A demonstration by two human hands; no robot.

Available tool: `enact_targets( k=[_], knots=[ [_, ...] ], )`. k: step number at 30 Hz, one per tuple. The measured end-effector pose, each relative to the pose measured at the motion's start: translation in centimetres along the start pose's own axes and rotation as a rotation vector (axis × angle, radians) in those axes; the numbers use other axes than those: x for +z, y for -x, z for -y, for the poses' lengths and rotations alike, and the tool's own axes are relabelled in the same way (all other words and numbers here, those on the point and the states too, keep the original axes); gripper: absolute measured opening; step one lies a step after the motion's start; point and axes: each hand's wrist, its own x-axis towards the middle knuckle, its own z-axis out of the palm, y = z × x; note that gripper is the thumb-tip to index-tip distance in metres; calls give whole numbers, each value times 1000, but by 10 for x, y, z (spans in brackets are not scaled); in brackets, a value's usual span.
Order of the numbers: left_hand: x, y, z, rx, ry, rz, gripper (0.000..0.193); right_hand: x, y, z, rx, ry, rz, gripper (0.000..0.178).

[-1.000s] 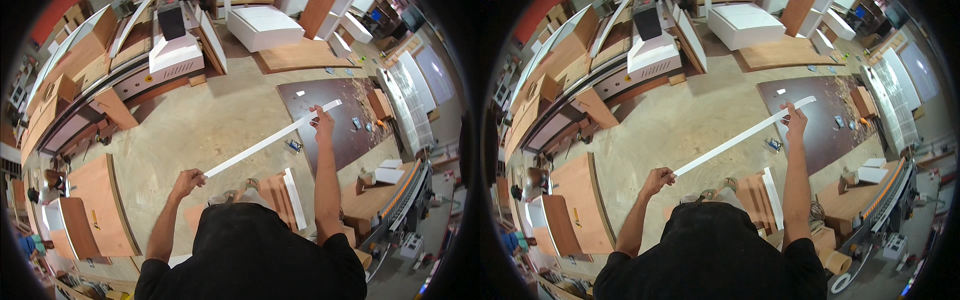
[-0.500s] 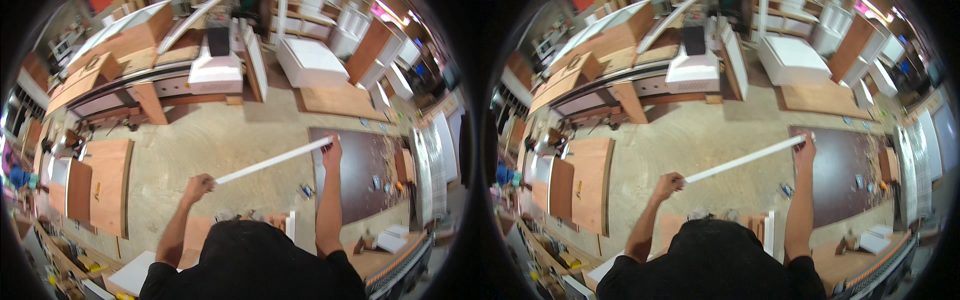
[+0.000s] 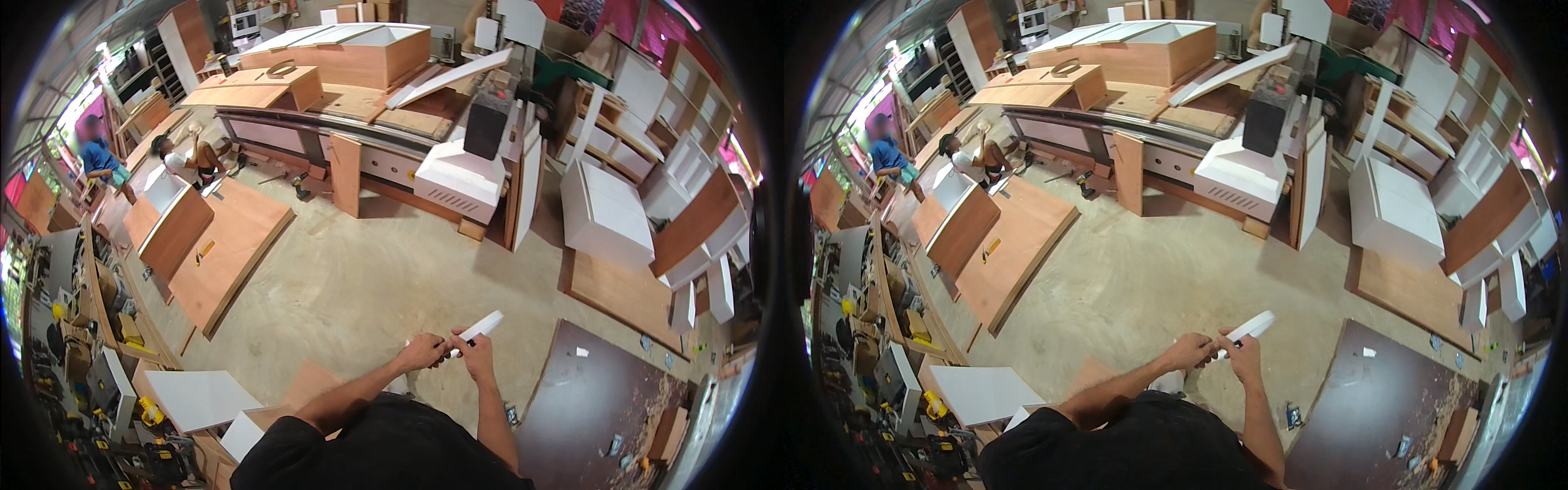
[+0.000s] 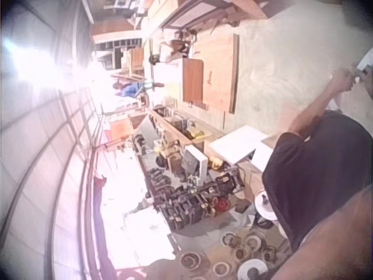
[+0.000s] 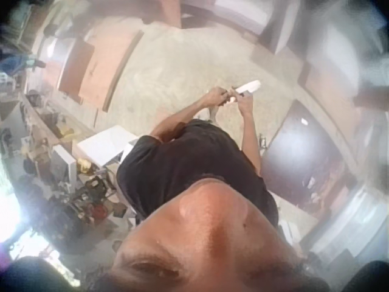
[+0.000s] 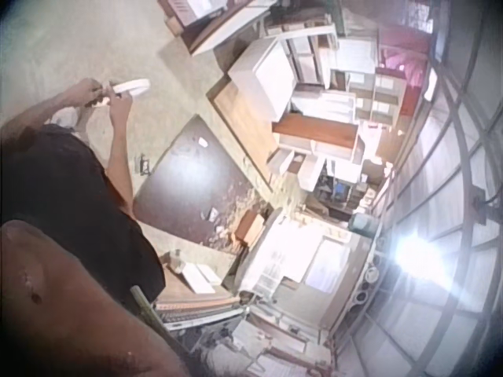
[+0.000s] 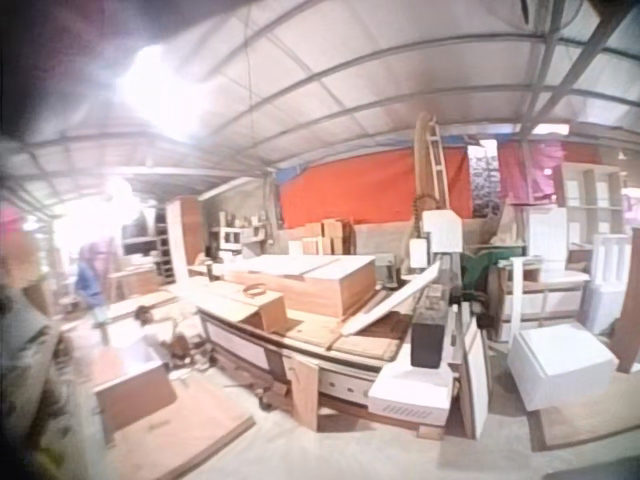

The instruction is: The person applies white edge banding to the edges of white cabinet doors. They measure and cut the banding with shears, then press it onto the door edges. The person handles multiple doors and pieces of banding in a workshop setting.

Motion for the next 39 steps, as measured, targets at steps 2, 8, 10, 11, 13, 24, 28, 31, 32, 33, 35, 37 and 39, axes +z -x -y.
enact_targets(
  k=[2, 8, 10, 11, 13, 24, 28, 31, 32, 33, 35, 37, 39],
  knots=[
    [-5, -20, 4, 14, -14, 2, 40, -4, -22, -5, 21, -61, 0, 26],
    [-32, -114, 2, 65, 5, 48, 38, -16, -102, -19, 144, -201, 15, 27],
    [-41, -143, -3, 41, -26, 90, 38, -26, -126, -20, 198, -186, -11, 24],
    [-47, -159, -6, 45, -26, 126, 39, -30, -141, -19, 205, -213, 5, 23],
    [-48, -176, -9, 28, -4, 152, 40, -41, -161, -14, 217, -175, -25, 21],
    [-23, -261, -13, -29, 186, -175, 37, -73, -271, -24, 52, 52, -10, 14],
    [-18, -276, -33, -46, 289, -161, 36, -107, -300, -27, -2, 196, -49, 14],
    [-19, -274, -58, -53, 342, -120, 35, -140, -323, -23, -11, 198, -79, 14],
    [-22, -274, -69, -24, 334, -100, 35, -154, -331, -19, -41, 230, -97, 15],
    [-24, -273, -80, 9, 319, -82, 35, -167, -340, -14, -58, 255, -123, 15],
    [-25, -268, -101, 71, 337, -69, 36, -196, -354, -1, -102, 299, -176, 15],
    [-28, -265, -123, 152, 327, -60, 37, -225, -371, 18, -155, 342, -208, 14],
    [-32, -261, -144, 234, 291, -57, 38, -252, -386, 41, -214, 363, -231, 13]
  ],
)
